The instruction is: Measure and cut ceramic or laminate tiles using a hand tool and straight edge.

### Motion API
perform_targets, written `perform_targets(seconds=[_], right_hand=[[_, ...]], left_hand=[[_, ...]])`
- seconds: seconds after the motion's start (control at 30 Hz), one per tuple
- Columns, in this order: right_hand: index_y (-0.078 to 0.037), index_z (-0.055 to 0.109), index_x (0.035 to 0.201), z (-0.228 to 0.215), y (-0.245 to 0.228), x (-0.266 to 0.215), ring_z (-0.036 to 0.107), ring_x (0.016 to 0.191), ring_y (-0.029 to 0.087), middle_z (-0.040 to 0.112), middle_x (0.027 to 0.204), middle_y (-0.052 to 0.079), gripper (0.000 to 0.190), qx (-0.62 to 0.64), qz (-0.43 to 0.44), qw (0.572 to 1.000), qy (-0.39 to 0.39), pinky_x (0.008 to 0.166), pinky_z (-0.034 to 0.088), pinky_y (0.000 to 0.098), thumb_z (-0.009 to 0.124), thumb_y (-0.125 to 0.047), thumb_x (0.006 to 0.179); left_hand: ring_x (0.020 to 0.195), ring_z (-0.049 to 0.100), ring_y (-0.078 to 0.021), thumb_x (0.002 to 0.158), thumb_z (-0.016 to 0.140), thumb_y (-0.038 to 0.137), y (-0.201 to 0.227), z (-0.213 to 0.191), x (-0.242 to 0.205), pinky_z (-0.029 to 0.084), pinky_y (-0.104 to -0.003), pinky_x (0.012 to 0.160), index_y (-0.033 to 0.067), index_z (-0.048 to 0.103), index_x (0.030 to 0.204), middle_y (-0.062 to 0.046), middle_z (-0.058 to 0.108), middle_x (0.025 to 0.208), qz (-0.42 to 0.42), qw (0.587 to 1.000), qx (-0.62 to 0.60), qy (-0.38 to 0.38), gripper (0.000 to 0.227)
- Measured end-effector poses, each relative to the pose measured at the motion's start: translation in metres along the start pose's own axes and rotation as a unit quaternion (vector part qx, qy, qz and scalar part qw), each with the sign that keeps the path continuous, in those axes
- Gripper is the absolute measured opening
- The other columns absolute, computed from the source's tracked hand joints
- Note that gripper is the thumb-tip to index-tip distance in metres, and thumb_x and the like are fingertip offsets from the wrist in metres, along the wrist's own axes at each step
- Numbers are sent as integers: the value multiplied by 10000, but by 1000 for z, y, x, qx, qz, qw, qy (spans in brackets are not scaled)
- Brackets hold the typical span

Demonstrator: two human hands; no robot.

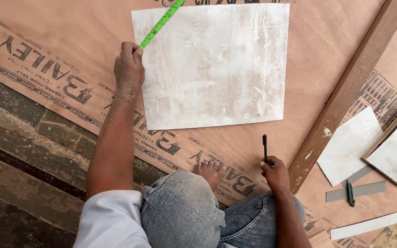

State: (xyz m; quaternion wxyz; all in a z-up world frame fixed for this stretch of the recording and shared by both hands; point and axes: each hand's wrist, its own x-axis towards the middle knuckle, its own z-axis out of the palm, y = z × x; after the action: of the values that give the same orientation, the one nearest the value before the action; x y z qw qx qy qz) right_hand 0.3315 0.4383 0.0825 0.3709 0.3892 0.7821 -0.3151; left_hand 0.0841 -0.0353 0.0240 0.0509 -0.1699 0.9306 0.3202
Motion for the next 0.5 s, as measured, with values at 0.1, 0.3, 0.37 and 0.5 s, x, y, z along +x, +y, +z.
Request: perform_targets(seconds=[0.1,0.3,0.37,0.5], right_hand=[[-74,729,1117,15,14,3,723,917,288,758,961,139,316,-154,-57,986,-27,829,559,425,786,-275,880],[-71,735,1093,11,32,-11,734,932,316,764,967,153,336,-137,-98,985,19,846,563,444,810,-271,833],[-65,721,1098,9,47,-18,732,942,330,762,972,162,349,-142,-85,986,25,850,566,459,814,-274,834],[-81,702,1115,11,63,-28,725,1003,359,759,1015,178,366,-205,-71,976,2,882,572,491,823,-270,826]], left_hand=[[907,718,-321,1116,523,398,-48,-22,-36,546,-520,791,97,539,1175,-137,714,966,-81,996,-13,43,307],[951,705,-318,1089,562,402,-112,-37,-86,546,-508,822,87,560,1142,-127,698,996,-130,988,76,29,320],[1036,690,-326,1100,560,418,-110,-33,-93,538,-507,894,94,562,1191,-131,689,1082,-137,986,93,3,337],[1357,400,-415,969,661,616,-94,-29,-98,336,-606,1098,60,434,1425,-209,409,1473,2,966,259,7,754]])
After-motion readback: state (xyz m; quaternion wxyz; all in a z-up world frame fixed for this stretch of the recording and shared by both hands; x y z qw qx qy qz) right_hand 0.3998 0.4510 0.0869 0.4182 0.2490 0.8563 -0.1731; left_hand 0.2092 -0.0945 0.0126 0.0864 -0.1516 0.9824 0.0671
